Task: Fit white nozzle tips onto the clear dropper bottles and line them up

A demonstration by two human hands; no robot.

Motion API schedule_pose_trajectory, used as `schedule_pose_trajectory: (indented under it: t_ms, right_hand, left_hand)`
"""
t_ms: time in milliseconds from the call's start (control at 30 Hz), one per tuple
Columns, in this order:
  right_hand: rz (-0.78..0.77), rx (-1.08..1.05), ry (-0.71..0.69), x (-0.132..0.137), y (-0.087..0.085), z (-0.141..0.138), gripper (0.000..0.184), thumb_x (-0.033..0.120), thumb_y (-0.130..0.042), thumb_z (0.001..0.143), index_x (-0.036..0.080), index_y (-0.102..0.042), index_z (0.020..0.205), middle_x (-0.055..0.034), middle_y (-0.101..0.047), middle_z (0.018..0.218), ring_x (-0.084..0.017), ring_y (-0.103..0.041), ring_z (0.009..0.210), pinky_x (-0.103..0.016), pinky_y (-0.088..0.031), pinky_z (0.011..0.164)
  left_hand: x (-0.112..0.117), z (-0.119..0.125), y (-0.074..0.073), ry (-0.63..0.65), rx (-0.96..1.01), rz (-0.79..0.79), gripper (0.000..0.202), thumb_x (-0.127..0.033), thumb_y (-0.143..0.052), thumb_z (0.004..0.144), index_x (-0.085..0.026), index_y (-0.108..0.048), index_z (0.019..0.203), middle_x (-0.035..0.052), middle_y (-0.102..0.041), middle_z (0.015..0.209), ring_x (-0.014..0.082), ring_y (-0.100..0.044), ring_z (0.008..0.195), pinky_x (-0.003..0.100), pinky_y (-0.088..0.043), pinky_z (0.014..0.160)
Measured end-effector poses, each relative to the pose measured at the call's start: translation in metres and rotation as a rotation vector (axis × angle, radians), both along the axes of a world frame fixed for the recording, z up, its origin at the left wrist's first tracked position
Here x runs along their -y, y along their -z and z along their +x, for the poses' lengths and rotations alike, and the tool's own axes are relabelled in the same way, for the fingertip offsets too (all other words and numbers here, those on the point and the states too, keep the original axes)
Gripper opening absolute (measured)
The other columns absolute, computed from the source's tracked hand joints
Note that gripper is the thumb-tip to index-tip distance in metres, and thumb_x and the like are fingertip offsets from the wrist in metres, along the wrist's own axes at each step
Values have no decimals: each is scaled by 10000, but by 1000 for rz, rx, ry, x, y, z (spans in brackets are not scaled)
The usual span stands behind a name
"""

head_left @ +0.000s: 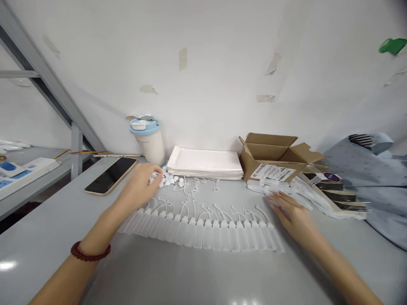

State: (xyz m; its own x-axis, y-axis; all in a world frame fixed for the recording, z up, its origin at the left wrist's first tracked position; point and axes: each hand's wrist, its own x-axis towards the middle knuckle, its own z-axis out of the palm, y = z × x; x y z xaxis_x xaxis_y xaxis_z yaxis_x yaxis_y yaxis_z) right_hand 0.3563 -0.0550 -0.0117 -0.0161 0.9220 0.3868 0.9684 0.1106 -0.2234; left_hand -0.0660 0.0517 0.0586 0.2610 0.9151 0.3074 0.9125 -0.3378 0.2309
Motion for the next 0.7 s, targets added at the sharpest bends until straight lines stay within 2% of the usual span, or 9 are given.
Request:
schedule_pose_trajectory:
  t_ms: [33, 100, 233, 333, 433, 600, 667, 700]
  right_hand:
    - [1, 0, 0, 0, 0, 0, 371, 294, -399, 886, 161, -723, 1009, -184, -734, 1133, -406, -599, 1184, -598, -535, 867]
    - [4, -3, 1, -1, -1, -1, 361, 283, -399, 878, 164, -727, 969, -184, -750, 1082, -409, -617, 1155, -600, -527, 864]
    - [2, -40, 10, -1, -8, -4, 310, 302, -422, 845, 182, -707, 861, -171, -767, 964, -394, -660, 1057, -567, -529, 844]
    - [2, -93, 61, 0, -12, -9, 257, 332, -449, 816, 193, -663, 843, -164, -757, 915, -373, -692, 926, -539, -541, 788]
    - [28, -157, 160, 3, -17, -12, 234, 364, -477, 799, 193, -617, 876, -175, -746, 916, -371, -700, 861, -537, -542, 742]
    - [94, -280, 254, 12, -30, -22, 288, 431, -498, 843, 200, -566, 1000, -162, -718, 1040, -331, -694, 948, -485, -563, 774]
    - [102, -386, 237, 18, -35, -36, 298, 460, -521, 854, 220, -552, 1028, -135, -704, 1068, -300, -689, 991, -457, -569, 817]
    - [107, -528, 213, 21, -37, -45, 309, 466, -563, 839, 225, -545, 1031, -129, -698, 1064, -294, -688, 1003, -455, -566, 844]
  left_hand:
    - [4, 13, 2, 105, 5, -31, 136, -256, -544, 936, -169, -643, 970, 52, -662, 1045, 217, -610, 1012, 382, -520, 867]
    - [10, 31, 9, 245, 19, -77, 189, -240, -468, 917, -190, -646, 875, 47, -676, 976, 233, -595, 1006, 376, -506, 874]
    - [15, 39, 24, 360, 42, -135, 292, -225, -365, 888, -184, -646, 824, 70, -684, 923, 251, -597, 949, 397, -498, 843]
    - [11, 33, 31, 381, 60, -146, 299, -193, -367, 845, -185, -659, 780, 88, -690, 935, 278, -594, 956, 420, -493, 822]
    - [10, 30, 31, 374, 111, -127, 279, -189, -391, 813, -175, -668, 784, 103, -694, 923, 297, -596, 942, 444, -492, 807]
    - [23, 35, 19, 326, 293, -38, 223, -235, -457, 848, -178, -672, 831, 82, -707, 906, 270, -608, 922, 415, -513, 789]
    - [34, 41, 13, 313, 384, 8, 187, -229, -489, 863, -199, -666, 809, 55, -712, 900, 234, -622, 923, 366, -524, 787]
    - [41, 45, 10, 324, 436, 21, 171, -224, -511, 865, -212, -664, 789, 33, -714, 884, 211, -635, 903, 341, -526, 793]
